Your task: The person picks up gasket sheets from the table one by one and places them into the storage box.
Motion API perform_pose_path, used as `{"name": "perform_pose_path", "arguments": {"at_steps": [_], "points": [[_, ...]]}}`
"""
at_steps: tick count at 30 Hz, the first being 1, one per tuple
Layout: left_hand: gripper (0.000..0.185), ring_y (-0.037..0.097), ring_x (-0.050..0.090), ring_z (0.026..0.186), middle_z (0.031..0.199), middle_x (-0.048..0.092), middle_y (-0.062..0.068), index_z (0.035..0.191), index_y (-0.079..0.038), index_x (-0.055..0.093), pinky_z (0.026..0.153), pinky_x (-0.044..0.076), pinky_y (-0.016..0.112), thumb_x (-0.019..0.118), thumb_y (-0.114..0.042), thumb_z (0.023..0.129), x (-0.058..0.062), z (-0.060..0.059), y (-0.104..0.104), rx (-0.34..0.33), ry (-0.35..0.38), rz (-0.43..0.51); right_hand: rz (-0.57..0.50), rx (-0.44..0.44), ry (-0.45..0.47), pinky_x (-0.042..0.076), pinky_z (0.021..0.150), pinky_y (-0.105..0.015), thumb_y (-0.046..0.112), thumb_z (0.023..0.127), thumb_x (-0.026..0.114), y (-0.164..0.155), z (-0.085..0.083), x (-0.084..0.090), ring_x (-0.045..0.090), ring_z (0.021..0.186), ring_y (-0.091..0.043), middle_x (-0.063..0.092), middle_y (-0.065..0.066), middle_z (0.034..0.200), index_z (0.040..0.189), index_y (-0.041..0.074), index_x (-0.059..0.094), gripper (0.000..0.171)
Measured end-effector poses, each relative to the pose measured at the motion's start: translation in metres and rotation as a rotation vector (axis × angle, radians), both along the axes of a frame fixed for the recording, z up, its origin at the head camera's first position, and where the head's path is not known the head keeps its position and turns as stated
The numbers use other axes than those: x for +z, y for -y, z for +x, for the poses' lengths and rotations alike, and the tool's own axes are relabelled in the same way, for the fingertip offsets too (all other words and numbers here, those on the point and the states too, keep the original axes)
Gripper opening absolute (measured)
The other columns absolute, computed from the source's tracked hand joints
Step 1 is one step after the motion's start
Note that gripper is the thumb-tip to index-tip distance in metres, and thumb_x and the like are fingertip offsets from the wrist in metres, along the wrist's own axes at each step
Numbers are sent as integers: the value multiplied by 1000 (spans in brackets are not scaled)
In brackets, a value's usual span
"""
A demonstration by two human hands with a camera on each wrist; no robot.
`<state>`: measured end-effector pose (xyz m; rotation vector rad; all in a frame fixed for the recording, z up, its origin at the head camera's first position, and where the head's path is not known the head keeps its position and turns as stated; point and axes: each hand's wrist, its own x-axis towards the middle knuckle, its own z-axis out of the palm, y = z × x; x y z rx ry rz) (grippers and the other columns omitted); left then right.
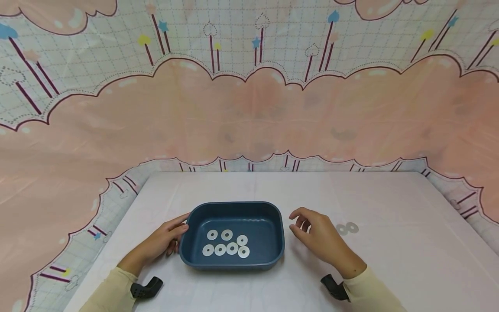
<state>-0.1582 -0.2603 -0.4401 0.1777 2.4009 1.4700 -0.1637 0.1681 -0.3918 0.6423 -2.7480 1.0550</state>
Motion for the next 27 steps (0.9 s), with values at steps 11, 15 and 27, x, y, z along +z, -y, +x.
{"name": "perform_pose_path", "arguments": {"at_steps": [11, 15, 27], "points": [[56, 18, 55, 59, 79, 58, 8, 156, -17, 35, 49, 45, 29, 48, -35, 105, -1, -1, 1, -9, -3, 7, 44, -56, -29, 50, 64, -22, 5, 86, 75, -25, -8, -5, 54, 71, -3, 61, 7, 78, 105, 11, 68, 22], [56, 18, 54, 59, 78, 58, 7, 156, -16, 34, 49, 45, 28, 47, -35, 106, -1, 0, 1, -11, -4, 6, 50, -75, -28, 49, 63, -22, 4, 85, 75, -35, -11, -6, 55, 71, -4, 62, 5, 79, 106, 10, 68, 23], [55, 17, 54, 59, 80, 58, 8, 156, -16, 35, 48, 45, 28, 47, -34, 106, -1, -1, 0, -12, -8, 8, 71, -145, 31, 48, 59, -23, 10, 89, 74, -70, -21, -4, 60, 75, -6, 66, 0, 88, 112, 9, 66, 25]]}}
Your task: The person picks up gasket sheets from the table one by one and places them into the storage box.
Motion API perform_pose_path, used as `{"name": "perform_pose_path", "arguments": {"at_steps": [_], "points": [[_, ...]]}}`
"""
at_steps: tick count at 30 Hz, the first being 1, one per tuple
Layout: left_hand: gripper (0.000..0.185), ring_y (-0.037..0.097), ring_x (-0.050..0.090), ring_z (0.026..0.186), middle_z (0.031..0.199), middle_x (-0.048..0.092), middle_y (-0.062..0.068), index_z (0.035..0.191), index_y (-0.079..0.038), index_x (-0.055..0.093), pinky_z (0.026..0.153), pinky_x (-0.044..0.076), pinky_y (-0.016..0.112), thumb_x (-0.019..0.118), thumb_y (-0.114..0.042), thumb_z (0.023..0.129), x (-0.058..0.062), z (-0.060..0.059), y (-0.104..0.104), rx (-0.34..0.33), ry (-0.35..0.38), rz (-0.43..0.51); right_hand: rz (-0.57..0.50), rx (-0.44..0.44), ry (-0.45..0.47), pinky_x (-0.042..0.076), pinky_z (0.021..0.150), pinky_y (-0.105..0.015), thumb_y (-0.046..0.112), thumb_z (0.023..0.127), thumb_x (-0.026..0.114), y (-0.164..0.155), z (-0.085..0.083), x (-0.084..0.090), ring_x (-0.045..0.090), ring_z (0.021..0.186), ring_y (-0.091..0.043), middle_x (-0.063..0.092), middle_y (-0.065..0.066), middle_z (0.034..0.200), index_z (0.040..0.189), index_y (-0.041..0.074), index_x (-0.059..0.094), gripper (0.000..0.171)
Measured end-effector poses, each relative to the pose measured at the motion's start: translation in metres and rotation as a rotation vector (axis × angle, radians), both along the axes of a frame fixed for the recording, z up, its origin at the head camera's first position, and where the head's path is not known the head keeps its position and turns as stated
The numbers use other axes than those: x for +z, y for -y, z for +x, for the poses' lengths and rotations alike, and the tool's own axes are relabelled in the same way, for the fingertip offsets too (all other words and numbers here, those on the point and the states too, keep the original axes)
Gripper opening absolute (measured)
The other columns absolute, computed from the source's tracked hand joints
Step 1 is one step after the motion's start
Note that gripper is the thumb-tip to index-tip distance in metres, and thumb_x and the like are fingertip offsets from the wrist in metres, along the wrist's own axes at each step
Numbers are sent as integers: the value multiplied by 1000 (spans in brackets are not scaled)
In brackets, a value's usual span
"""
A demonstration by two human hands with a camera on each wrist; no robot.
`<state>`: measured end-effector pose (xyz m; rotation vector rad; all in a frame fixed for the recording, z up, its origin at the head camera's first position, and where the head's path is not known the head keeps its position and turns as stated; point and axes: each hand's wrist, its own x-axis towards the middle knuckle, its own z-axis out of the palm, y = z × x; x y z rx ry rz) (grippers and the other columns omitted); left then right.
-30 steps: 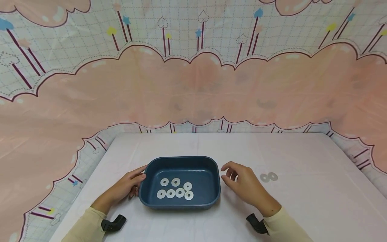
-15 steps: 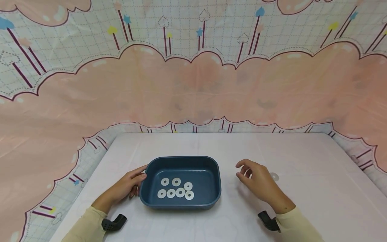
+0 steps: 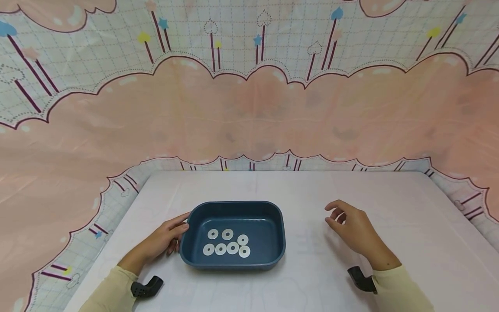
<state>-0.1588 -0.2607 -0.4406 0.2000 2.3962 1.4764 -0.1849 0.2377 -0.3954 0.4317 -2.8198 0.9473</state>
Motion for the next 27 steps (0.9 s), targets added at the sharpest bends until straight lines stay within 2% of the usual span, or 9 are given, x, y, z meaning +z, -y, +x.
{"name": "perform_pose_path", "arguments": {"at_steps": [6, 14, 23, 27], "points": [[56, 19, 56, 61, 84, 58, 9, 157, -18, 34, 49, 45, 29, 48, -36, 105, 1, 0, 0, 9, 12, 5, 24, -31, 47, 47, 60, -24, 12, 90, 73, -15, -4, -5, 62, 82, -15, 67, -3, 92, 115, 7, 65, 27], [56, 18, 55, 60, 81, 58, 8, 157, -15, 34, 49, 45, 28, 47, -34, 106, 0, -1, 1, -8, -4, 2, 54, -82, 144, 48, 60, -29, 15, 94, 68, -44, -11, -12, 64, 92, -29, 68, -14, 101, 120, 3, 61, 30], [56, 17, 54, 59, 80, 58, 8, 156, -14, 34, 49, 46, 28, 47, -34, 106, -2, -1, 2, -15, -12, 2, 55, -82, 182, 47, 61, -30, 15, 95, 67, -61, -15, -23, 65, 90, -29, 68, -14, 98, 118, 0, 62, 28], [56, 17, 55, 59, 82, 58, 8, 156, -14, 34, 49, 46, 28, 47, -34, 106, -3, -2, 2, -17, -15, 5, 48, -82, 228, 47, 63, -32, 13, 94, 67, -65, -17, -27, 65, 89, -26, 68, -14, 98, 118, -1, 62, 28]]}}
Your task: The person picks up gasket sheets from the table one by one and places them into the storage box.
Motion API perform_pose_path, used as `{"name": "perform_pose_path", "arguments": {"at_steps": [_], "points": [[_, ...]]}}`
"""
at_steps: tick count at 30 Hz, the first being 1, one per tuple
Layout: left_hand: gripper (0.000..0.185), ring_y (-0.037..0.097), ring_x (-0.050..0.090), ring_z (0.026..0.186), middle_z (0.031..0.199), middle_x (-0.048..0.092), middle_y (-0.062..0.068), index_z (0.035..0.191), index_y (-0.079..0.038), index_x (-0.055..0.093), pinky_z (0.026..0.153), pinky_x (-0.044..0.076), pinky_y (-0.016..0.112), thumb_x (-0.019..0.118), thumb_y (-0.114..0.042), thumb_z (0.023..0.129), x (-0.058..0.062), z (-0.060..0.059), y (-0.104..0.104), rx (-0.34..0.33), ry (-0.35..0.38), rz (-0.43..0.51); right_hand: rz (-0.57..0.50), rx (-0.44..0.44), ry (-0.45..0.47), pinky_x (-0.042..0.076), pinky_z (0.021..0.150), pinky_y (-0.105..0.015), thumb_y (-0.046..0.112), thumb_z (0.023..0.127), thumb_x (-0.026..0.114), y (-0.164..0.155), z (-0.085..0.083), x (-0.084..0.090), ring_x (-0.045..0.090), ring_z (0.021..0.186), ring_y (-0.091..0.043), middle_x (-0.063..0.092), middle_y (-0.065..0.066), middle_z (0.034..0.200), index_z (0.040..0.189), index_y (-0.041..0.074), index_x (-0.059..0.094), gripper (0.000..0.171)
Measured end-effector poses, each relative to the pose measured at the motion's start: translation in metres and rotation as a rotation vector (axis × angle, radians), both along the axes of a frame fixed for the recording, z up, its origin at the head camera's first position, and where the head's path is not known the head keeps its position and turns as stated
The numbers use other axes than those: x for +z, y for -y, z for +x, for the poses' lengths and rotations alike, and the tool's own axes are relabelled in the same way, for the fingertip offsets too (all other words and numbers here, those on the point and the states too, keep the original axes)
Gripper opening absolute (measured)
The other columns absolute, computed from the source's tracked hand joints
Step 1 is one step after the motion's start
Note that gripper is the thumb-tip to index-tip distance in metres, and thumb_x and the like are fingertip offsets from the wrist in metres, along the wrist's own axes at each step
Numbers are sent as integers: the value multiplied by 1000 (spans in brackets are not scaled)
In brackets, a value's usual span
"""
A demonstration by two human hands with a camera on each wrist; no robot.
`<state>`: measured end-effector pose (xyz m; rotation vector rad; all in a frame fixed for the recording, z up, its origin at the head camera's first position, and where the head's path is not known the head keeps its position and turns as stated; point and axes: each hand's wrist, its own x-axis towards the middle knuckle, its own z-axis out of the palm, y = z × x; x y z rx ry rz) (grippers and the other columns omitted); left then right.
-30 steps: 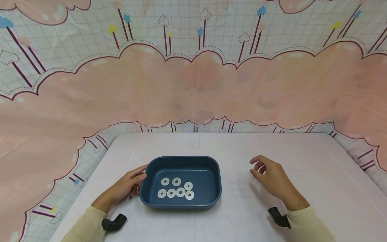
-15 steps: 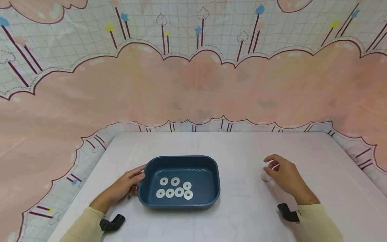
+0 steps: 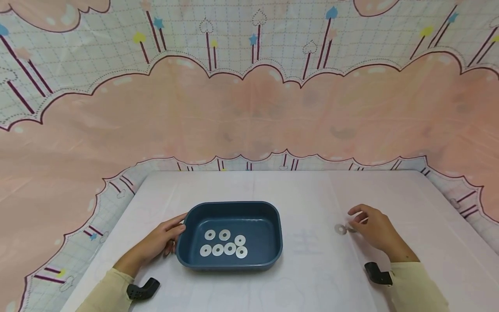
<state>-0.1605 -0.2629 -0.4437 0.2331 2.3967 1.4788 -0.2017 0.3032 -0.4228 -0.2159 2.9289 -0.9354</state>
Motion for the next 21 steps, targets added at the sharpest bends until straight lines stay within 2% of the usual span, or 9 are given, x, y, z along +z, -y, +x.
{"name": "perform_pose_path", "arguments": {"at_steps": [10, 16, 21], "points": [[56, 16, 54, 59, 81, 58, 8, 157, -13, 33, 49, 46, 28, 47, -34, 106, 0, 1, -1, 6, 14, 6, -51, 3, 151, 49, 63, -29, 14, 94, 66, -8, -3, -4, 60, 85, -20, 65, -14, 101, 124, -3, 58, 35], [56, 18, 55, 60, 81, 58, 9, 157, -15, 33, 49, 46, 29, 47, -34, 106, 2, 2, -1, 15, 6, -12, -15, 24, 129, 44, 63, -28, 13, 92, 68, -10, -5, -9, 55, 85, -20, 64, -9, 96, 122, -1, 61, 34], [56, 18, 55, 59, 82, 58, 9, 156, -14, 34, 49, 46, 29, 48, -34, 105, 3, 2, -2, 25, 3, -16, 7, 2, 134, 41, 62, -29, 14, 91, 70, -10, -6, -10, 52, 83, -22, 61, -9, 93, 122, -2, 62, 35]]}}
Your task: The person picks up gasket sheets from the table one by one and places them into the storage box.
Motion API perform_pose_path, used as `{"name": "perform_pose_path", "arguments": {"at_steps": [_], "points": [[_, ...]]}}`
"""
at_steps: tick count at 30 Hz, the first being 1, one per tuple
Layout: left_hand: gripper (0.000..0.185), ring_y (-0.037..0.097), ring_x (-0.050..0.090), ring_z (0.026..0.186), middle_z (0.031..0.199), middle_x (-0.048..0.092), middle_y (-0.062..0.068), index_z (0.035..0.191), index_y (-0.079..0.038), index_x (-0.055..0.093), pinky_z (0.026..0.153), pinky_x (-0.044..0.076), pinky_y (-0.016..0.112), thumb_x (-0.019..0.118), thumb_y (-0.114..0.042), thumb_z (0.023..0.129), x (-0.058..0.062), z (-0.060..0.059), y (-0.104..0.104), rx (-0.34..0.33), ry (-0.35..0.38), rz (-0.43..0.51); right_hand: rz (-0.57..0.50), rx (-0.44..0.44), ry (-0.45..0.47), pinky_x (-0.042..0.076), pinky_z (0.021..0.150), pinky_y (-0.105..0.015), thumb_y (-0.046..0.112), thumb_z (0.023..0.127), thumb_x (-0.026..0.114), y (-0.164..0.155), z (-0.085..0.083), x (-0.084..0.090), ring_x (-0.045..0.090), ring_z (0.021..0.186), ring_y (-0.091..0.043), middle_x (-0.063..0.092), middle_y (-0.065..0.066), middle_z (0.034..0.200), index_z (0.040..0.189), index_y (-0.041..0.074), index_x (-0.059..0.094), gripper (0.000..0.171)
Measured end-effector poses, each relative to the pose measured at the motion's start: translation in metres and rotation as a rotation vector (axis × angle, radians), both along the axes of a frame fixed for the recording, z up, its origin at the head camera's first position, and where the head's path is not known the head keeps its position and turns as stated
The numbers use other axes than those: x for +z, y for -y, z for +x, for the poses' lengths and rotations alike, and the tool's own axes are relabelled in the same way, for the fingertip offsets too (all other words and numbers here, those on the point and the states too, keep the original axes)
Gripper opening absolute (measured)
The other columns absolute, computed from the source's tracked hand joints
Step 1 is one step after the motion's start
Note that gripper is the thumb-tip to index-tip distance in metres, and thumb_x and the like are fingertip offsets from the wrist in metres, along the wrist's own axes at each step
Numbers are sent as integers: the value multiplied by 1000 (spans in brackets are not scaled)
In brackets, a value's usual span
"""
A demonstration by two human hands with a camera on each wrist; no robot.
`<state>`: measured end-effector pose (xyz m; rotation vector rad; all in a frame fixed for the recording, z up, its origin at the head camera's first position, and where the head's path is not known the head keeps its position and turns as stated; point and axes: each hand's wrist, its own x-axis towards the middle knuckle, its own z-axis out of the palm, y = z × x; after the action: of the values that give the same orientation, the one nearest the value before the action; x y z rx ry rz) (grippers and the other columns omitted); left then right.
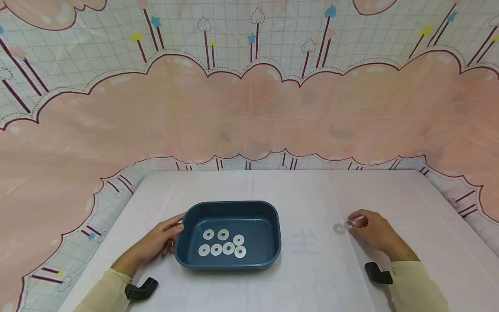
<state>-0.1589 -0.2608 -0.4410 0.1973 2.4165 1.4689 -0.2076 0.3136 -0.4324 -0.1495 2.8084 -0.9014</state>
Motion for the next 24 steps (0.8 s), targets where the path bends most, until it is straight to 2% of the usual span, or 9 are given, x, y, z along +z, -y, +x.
{"name": "perform_pose_path", "arguments": {"at_steps": [13, 24], "points": [[57, 18, 56, 60, 85, 58, 10, 156, -15, 35, 50, 46, 29, 48, -35, 105, -1, 0, -1, 8, 7, -3, 28, -7, 13, 41, 65, -33, 17, 90, 71, -3, -2, -2, 52, 84, -24, 60, -10, 92, 117, -3, 64, 34], [57, 18, 55, 60, 82, 57, 9, 156, -15, 34, 48, 45, 29, 48, -35, 105, 0, 0, 0, 10, 15, 5, 25, -6, 22, 40, 63, -30, 17, 91, 70, 1, -3, -1, 50, 81, -22, 52, -8, 87, 111, -8, 58, 34]]}}
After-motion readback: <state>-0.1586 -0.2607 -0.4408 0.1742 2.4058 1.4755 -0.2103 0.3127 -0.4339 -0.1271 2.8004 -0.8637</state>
